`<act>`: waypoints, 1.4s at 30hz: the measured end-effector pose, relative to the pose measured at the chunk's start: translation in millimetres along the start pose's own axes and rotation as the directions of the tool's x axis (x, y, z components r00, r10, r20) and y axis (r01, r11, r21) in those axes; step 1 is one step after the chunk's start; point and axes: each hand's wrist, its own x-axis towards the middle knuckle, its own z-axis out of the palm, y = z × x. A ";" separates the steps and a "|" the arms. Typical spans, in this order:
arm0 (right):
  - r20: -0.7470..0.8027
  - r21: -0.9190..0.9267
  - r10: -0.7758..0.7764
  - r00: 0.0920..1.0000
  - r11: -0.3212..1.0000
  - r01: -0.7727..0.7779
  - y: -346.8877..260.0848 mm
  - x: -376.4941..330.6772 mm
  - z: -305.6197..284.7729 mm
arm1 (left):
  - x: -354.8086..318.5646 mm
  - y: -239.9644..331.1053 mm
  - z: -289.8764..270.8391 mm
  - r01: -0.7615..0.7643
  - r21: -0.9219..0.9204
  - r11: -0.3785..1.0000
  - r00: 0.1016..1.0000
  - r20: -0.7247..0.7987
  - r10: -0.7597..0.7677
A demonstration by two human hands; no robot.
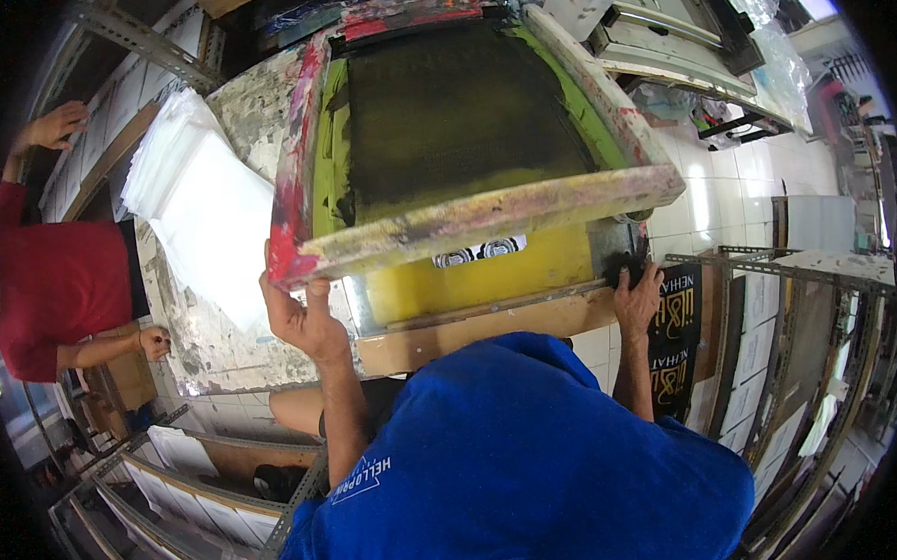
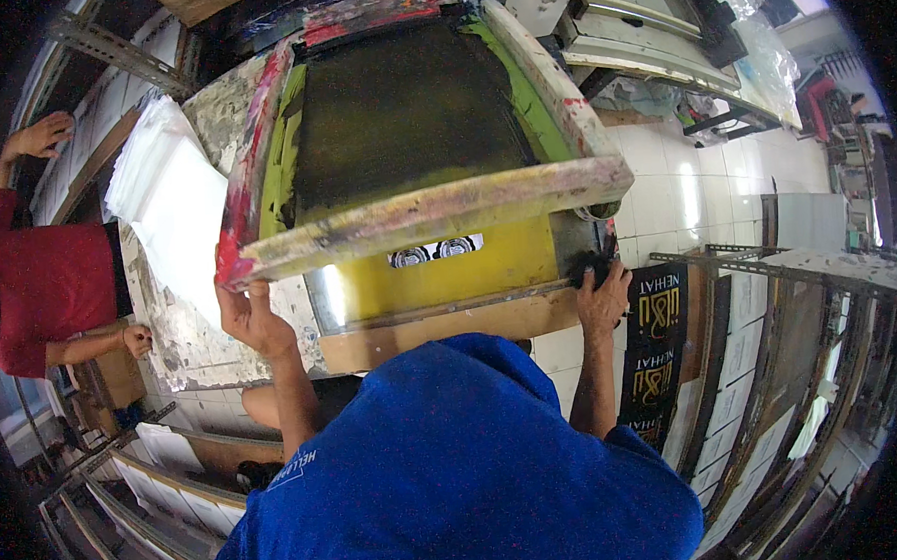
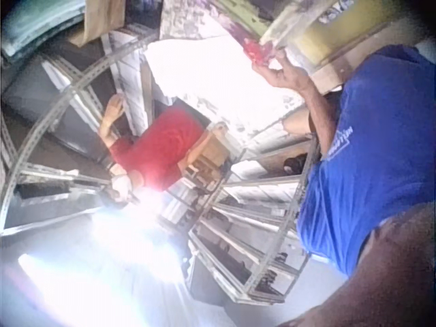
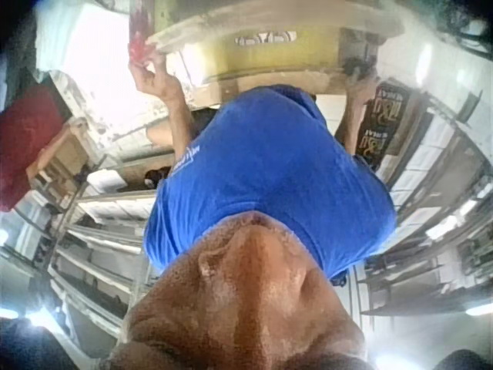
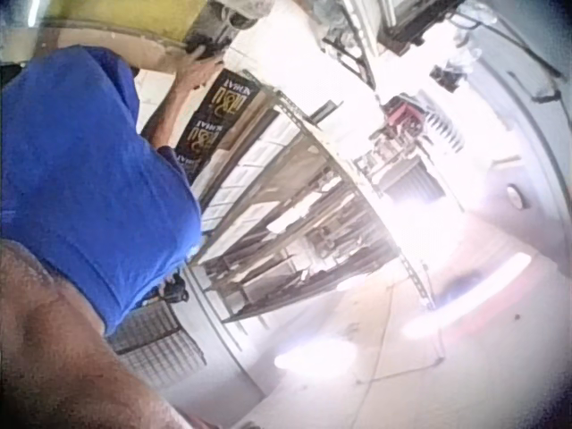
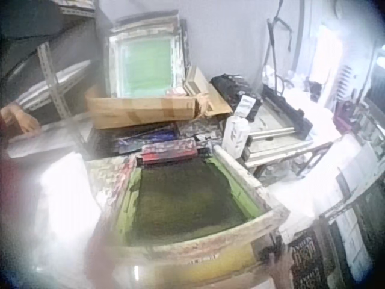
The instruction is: The person performs screen printing on white envelopes by placing each envelope on a printing board, lowering a screen frame, and using a squeegee to apply black ink. The person then lifts the frame and passes the printed envelope to an assistant.
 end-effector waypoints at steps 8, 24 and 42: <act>-0.343 0.228 -0.193 0.919 0.932 0.281 -104.1 51.9 -98.7 | 52.7 36.4 12.0 -0.139 0.079 0.987 0.989 -0.033 0.142; -0.730 -0.062 -0.637 0.249 0.425 0.903 -303.4 156.8 -170.1 | 33.1 -174.6 -3.2 -0.290 0.837 0.464 0.874 0.429 -0.229; -0.735 0.003 -0.604 0.307 0.450 0.893 -306.0 158.2 -166.5 | -51.1 -122.2 202.6 -0.634 0.309 0.709 0.428 0.904 -0.011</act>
